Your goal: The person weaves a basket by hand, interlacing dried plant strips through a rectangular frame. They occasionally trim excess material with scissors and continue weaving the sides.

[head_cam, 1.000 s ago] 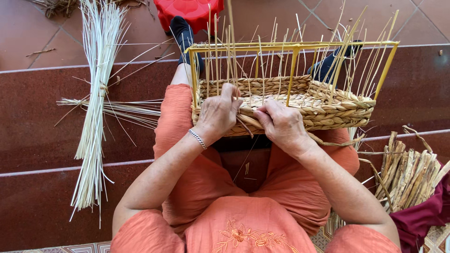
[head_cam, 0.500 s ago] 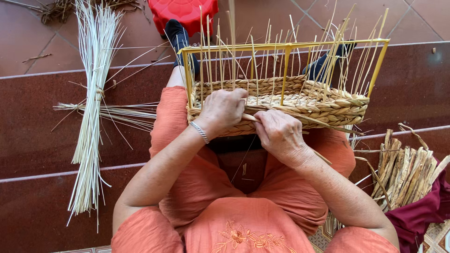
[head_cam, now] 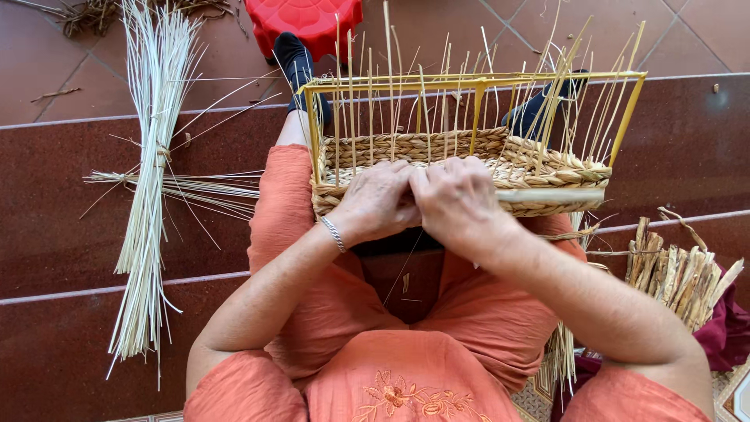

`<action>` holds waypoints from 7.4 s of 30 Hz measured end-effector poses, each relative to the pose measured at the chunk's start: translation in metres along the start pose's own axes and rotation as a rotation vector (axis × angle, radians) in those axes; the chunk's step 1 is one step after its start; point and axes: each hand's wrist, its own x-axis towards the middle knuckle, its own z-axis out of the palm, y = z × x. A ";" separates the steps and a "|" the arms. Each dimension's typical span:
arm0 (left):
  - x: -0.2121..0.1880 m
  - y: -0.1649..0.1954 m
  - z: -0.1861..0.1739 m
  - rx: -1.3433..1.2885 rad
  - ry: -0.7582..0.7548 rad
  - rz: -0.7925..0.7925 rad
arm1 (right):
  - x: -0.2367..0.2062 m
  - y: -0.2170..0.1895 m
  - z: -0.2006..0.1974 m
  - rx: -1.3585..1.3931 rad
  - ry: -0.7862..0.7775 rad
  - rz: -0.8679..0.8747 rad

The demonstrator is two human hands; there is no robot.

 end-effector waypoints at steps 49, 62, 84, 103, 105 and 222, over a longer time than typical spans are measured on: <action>-0.032 0.005 0.005 0.329 0.291 0.446 | -0.013 0.036 0.063 0.400 0.216 0.120; 0.010 -0.017 0.014 -0.085 0.203 -0.174 | -0.047 0.032 0.063 0.458 0.290 0.186; 0.023 -0.023 0.047 0.453 0.014 -0.133 | -0.079 0.033 0.055 0.481 0.253 0.176; 0.027 0.019 0.024 0.122 -0.090 -0.068 | -0.019 0.097 -0.006 0.625 -0.382 0.340; 0.025 0.022 0.030 0.175 0.021 -0.045 | -0.015 0.110 -0.003 0.876 -0.641 0.540; 0.049 0.056 0.053 0.127 0.183 -0.029 | -0.366 0.288 0.189 0.435 0.878 1.254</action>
